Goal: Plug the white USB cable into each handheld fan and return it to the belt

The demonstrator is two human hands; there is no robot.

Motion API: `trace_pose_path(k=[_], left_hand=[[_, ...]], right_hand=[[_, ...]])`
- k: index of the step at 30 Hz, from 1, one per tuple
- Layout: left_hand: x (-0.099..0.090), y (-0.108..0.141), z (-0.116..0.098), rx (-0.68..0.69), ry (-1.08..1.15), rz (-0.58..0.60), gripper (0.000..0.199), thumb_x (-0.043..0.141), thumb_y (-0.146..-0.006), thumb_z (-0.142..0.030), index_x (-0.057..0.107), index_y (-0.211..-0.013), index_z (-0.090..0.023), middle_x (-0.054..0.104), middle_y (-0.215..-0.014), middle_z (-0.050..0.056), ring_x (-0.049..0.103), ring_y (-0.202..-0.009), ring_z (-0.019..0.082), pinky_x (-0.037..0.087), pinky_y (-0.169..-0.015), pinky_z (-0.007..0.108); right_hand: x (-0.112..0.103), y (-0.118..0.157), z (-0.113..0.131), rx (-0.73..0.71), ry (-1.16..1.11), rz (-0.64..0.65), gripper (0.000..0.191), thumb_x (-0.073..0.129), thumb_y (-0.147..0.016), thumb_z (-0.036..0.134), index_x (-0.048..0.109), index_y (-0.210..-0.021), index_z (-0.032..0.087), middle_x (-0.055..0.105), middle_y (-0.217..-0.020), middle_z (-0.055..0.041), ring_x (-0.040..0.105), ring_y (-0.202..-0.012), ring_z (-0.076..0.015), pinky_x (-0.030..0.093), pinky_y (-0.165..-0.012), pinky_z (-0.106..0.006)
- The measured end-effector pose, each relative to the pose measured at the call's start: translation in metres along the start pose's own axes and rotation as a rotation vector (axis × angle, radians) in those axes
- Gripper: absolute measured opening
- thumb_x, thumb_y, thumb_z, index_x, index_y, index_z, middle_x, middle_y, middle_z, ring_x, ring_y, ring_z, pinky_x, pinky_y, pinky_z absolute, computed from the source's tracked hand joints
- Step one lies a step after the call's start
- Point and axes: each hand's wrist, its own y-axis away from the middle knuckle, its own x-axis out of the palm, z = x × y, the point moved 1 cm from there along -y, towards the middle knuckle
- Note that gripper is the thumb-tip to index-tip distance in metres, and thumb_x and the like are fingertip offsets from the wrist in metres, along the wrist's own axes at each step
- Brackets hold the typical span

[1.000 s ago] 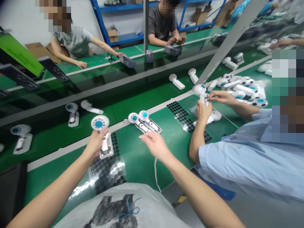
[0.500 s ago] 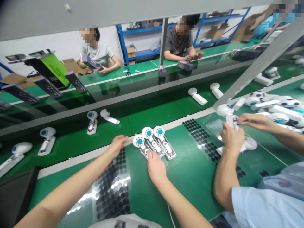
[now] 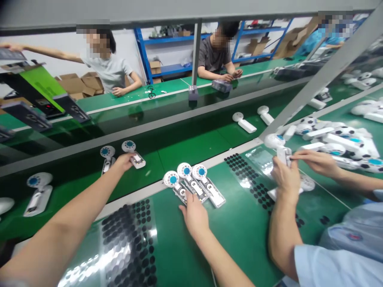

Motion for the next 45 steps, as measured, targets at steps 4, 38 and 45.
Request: trace_pose_path(k=[4, 38, 45], left_hand=[[-0.012, 0.058, 0.012, -0.138, -0.008, 0.237, 0.014, 0.053, -0.082, -0.021, 0.061, -0.083, -0.009, 0.059, -0.069, 0.005, 0.056, -0.059, 0.012, 0.049, -0.057, 0.026], [-0.015, 0.272, 0.07, 0.142, -0.356, 0.484, 0.032, 0.069, -0.066, -0.041, 0.058, -0.084, -0.016, 0.059, -0.071, 0.001, 0.055, -0.07, 0.016, 0.043, -0.065, 0.025], [-0.047, 0.204, 0.07, 0.156, -0.306, 0.165, 0.035, 0.068, -0.067, -0.036, 0.056, -0.094, -0.017, 0.058, -0.066, -0.001, 0.052, -0.057, 0.013, 0.042, -0.059, 0.025]], right_hand=[[-0.027, 0.02, 0.004, -0.042, -0.415, -0.024, 0.026, 0.034, -0.091, 0.035, 0.053, -0.088, 0.017, 0.058, -0.081, -0.0048, 0.056, -0.076, -0.0191, 0.042, -0.07, -0.031], [-0.066, 0.104, 0.065, -0.284, -0.648, 0.148, 0.014, 0.046, -0.084, 0.022, 0.049, -0.072, 0.018, 0.046, -0.057, 0.0064, 0.039, -0.052, -0.0075, 0.03, -0.052, -0.02], [-0.084, 0.087, 0.03, -0.09, -0.665, 0.04, 0.019, 0.048, -0.082, 0.032, 0.048, -0.069, 0.018, 0.039, -0.053, 0.007, 0.035, -0.048, -0.0082, 0.029, -0.047, -0.02]])
